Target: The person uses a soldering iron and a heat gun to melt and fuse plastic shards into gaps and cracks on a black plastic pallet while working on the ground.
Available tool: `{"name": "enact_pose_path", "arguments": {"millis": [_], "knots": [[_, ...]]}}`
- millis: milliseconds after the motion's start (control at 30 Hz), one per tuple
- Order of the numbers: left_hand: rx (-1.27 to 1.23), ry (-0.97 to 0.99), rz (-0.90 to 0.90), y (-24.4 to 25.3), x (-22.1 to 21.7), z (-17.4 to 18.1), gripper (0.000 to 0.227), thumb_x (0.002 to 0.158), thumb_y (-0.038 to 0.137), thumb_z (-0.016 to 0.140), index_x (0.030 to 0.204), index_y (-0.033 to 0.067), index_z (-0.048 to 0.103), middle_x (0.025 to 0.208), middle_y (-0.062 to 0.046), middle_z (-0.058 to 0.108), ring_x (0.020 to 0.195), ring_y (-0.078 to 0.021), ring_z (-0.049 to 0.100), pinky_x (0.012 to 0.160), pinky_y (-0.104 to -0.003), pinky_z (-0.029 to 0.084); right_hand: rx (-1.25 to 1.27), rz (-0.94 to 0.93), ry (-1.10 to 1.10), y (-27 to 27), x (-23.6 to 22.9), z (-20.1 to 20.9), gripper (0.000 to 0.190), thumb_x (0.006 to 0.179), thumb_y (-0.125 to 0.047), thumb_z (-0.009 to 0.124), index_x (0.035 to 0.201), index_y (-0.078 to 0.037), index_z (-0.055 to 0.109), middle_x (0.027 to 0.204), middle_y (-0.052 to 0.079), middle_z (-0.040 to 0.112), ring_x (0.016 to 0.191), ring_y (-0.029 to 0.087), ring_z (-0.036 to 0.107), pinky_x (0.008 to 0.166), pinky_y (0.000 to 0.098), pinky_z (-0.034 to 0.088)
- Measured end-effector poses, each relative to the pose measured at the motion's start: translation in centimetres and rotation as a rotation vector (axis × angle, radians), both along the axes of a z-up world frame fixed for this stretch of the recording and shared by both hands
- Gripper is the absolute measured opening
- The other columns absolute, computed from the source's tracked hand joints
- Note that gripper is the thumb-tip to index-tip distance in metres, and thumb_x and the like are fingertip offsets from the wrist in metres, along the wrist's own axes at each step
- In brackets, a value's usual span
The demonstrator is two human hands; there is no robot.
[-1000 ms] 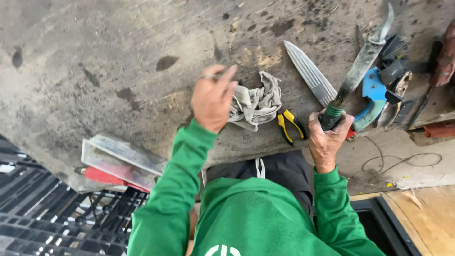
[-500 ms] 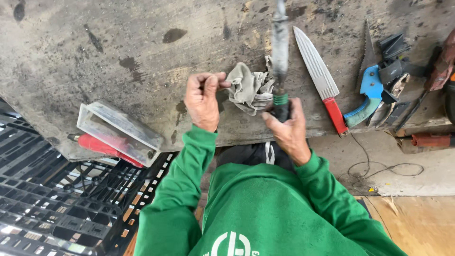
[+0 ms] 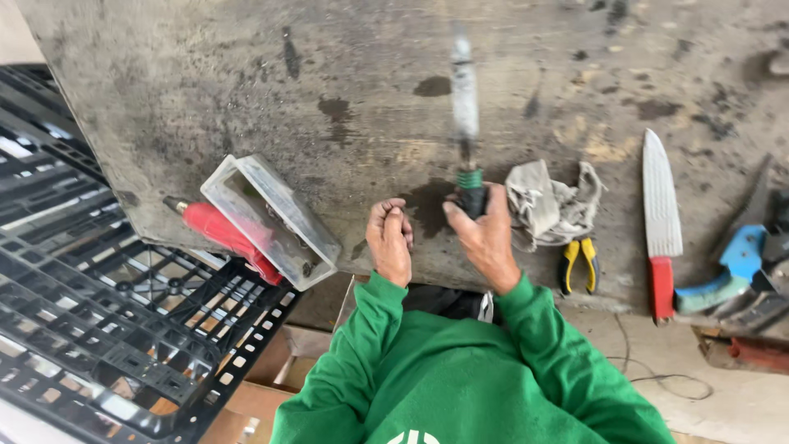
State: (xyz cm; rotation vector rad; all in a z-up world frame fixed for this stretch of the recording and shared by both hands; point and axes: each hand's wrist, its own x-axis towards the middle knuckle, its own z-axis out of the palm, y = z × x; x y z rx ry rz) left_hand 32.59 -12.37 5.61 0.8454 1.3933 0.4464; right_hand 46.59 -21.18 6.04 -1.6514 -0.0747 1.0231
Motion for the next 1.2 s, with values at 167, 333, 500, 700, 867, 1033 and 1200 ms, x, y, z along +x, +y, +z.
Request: {"name": "enact_pose_path", "arguments": {"millis": [167, 333, 500, 700, 867, 1033, 1200], "knots": [[-0.011, 0.029, -0.17, 1.9, -0.3, 0.2, 0.02, 0.107, 0.015, 0.049, 0.117, 0.0028, 0.062, 0.077, 0.0, 0.056, 0.066, -0.0045, 0.046, 0.058, -0.021, 0.039, -0.269, 0.142, -0.433, -1.3, 3.4, -1.2, 0.044, 0.088, -0.015, 0.085, 0.117, 0.001, 0.055, 0.092, 0.008, 0.052, 0.08, 0.02, 0.05, 0.07, 0.0355, 0.046], [-0.042, -0.077, -0.203, 2.4, 0.7, -0.8, 0.025, 0.107, 0.014, 0.047, 0.126, 0.002, 0.057, 0.093, 0.0, 0.062, 0.072, -0.005, 0.048, 0.062, -0.021, 0.041, -0.435, 0.131, -0.533, -2.6, 6.3, -1.6, 0.049, 0.088, -0.019, 0.085, 0.121, 0.003, 0.055, 0.099, 0.009, 0.056, 0.086, 0.021, 0.054, 0.078, 0.0355, 0.048], [-0.063, -0.114, -0.148, 3.7, 1.4, -1.9, 0.025, 0.107, 0.016, 0.051, 0.127, 0.0015, 0.055, 0.099, -0.007, 0.071, 0.072, -0.0075, 0.058, 0.062, -0.023, 0.049, -0.351, 0.296, -0.687, -2.6, 4.6, -1.7, 0.048, 0.08, -0.018, 0.086, 0.111, 0.003, 0.056, 0.121, 0.019, 0.053, 0.108, 0.03, 0.056, 0.091, 0.0413, 0.048], [-0.071, -0.153, -0.033, 5.7, 0.2, -2.0, 0.017, 0.1, 0.013, 0.069, 0.107, -0.0021, 0.065, 0.088, -0.014, 0.075, 0.066, -0.0124, 0.065, 0.059, -0.027, 0.055, -0.398, 0.36, -0.709, -2.1, 1.7, -1.4, 0.048, 0.075, -0.02, 0.088, 0.106, 0.003, 0.061, 0.123, 0.021, 0.053, 0.117, 0.038, 0.051, 0.099, 0.047, 0.045], [-0.04, -0.092, -0.055, 5.9, -0.8, -1.8, 0.017, 0.099, 0.013, 0.073, 0.104, -0.0023, 0.069, 0.083, -0.009, 0.071, 0.066, -0.0095, 0.061, 0.059, -0.024, 0.05, -0.385, 0.372, -0.785, -1.6, 1.3, -1.0, 0.045, 0.074, -0.022, 0.088, 0.103, 0.0, 0.06, 0.124, 0.021, 0.053, 0.118, 0.038, 0.048, 0.101, 0.0483, 0.041], [0.063, -0.097, -0.146, 4.9, 0.6, -0.9, 0.02, 0.1, 0.012, 0.068, 0.114, -0.0018, 0.069, 0.091, -0.007, 0.072, 0.073, -0.0091, 0.062, 0.065, -0.024, 0.052, -0.413, 0.385, -0.874, -0.5, 0.9, -1.0, 0.051, 0.075, -0.027, 0.089, 0.108, -0.002, 0.06, 0.124, 0.016, 0.054, 0.116, 0.039, 0.048, 0.099, 0.0522, 0.037], [0.131, -0.159, -0.257, 3.3, 5.1, 2.2, 0.016, 0.104, 0.013, 0.061, 0.109, -0.0007, 0.067, 0.093, -0.009, 0.073, 0.074, -0.0101, 0.064, 0.067, -0.026, 0.055, -0.353, 0.347, -0.904, -0.2, 2.4, 0.3, 0.063, 0.066, -0.032, 0.089, 0.113, -0.002, 0.059, 0.126, 0.02, 0.053, 0.114, 0.041, 0.049, 0.094, 0.0542, 0.04]]}}
